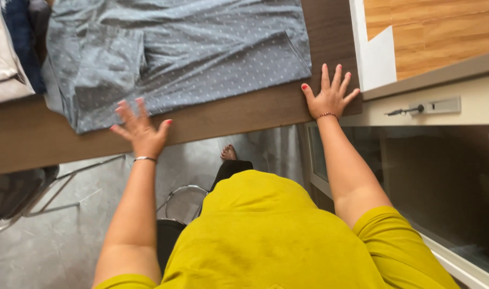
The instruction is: Folding a grey patterned shirt on a table and placing it back into a closet.
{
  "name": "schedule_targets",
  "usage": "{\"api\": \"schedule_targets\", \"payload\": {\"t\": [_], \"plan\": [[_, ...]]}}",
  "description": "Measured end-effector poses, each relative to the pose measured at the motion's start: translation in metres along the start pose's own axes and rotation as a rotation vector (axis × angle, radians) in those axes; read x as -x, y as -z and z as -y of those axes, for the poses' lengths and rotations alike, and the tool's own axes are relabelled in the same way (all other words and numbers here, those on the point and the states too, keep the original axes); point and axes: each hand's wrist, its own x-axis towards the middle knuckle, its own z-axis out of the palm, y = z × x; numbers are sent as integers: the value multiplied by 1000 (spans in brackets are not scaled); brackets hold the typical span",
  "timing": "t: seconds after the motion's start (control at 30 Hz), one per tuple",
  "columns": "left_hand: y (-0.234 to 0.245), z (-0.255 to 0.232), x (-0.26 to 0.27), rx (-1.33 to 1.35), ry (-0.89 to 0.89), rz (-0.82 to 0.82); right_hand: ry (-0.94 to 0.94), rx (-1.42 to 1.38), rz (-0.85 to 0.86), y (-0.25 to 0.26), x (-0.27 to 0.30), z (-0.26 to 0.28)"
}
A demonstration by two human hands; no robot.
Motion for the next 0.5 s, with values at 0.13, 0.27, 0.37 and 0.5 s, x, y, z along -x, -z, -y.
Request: {"api": "schedule_targets", "payload": {"t": [0.13, 0.27, 0.37, 0.5], "plan": [[-29, -86, 24, 49, -220, 42, 80, -162, -27, -16, 20, -30], [-54, -127, 30, -42, -271, 145, 300, -416, -227, -32, 125, -52], [-60, -133, 30, -117, -251, 192, 377, -353, 98, -97, 238, -94], [-66, -131, 28, -119, -258, 134, 88, -187, 1092, -198, 334, -177]]}}
